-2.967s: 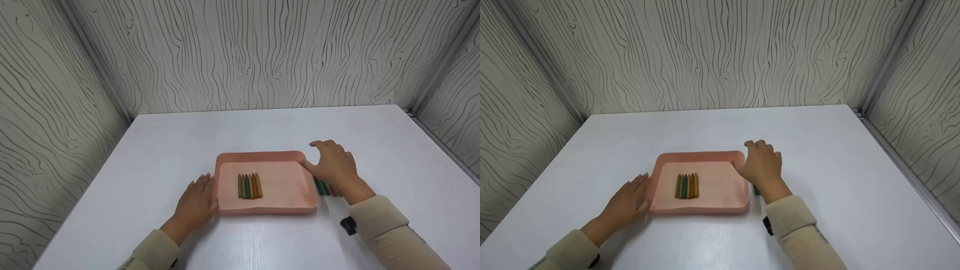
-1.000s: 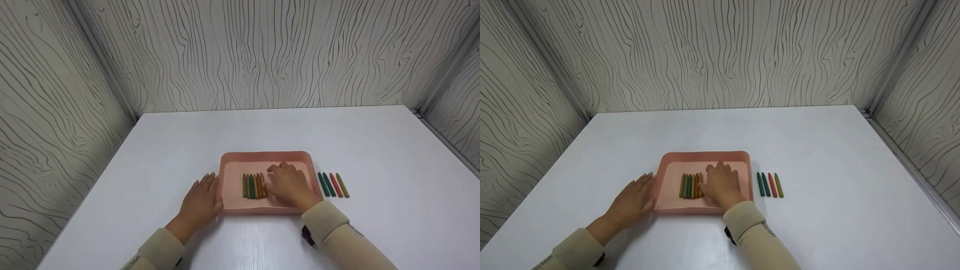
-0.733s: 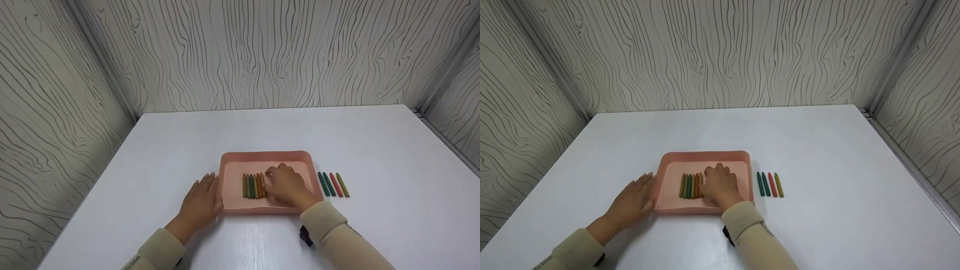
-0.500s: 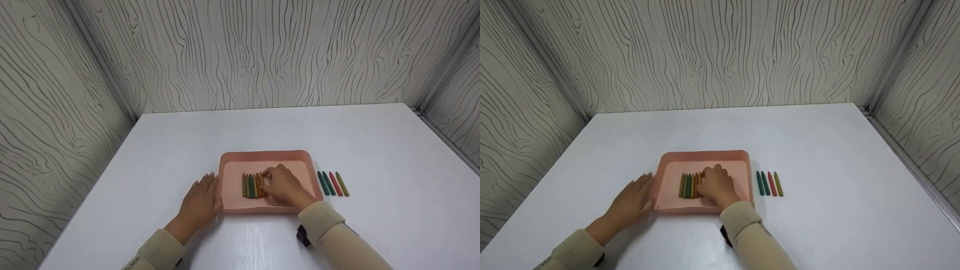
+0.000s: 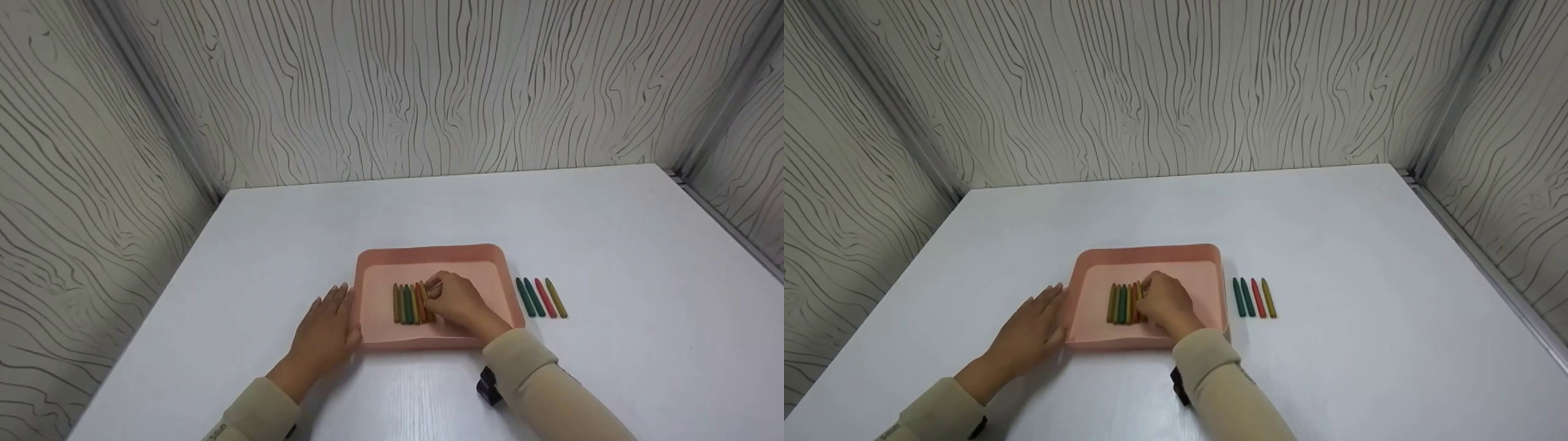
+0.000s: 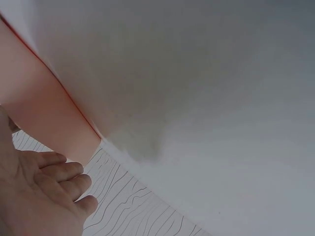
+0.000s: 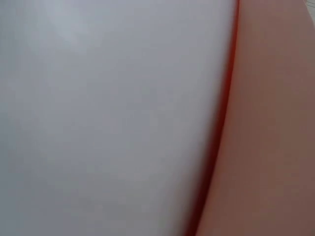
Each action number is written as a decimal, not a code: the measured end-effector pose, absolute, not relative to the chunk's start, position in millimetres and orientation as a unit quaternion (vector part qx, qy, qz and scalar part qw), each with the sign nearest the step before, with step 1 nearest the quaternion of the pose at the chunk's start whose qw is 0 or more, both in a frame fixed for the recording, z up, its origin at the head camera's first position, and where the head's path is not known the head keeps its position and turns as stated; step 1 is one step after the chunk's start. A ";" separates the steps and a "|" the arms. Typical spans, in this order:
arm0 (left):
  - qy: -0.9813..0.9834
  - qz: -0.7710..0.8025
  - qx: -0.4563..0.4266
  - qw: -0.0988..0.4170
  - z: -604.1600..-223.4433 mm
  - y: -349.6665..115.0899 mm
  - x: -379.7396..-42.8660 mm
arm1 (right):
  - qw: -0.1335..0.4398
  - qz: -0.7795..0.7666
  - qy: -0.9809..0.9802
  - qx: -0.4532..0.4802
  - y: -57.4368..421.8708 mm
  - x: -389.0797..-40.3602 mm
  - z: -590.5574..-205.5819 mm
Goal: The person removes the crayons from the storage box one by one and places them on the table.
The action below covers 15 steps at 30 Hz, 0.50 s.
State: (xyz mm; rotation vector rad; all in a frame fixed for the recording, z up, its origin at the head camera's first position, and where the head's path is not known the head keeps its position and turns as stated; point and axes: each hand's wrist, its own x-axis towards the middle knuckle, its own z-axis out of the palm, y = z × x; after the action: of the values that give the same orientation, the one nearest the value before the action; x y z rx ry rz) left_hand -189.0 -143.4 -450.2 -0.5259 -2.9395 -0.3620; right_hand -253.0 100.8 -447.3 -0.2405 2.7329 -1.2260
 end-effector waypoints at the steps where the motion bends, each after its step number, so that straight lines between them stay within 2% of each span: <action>1: -0.975 -0.119 -0.174 0.068 -450.3 -143.5 -189.2 | 0.069 -0.406 0.908 -0.076 99.8 -253.1 -447.3; 15: -0.975 -0.110 -0.179 0.079 -449.3 -143.1 -187.8 | 0.076 -0.427 0.901 -0.033 96.8 -253.1 -447.1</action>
State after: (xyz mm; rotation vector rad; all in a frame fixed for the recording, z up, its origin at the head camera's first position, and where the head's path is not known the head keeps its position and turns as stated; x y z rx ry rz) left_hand -187.8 -143.1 -449.3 -0.5354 -2.9172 -0.3291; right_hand -253.1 96.8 -447.1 -0.0981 2.7004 -1.2801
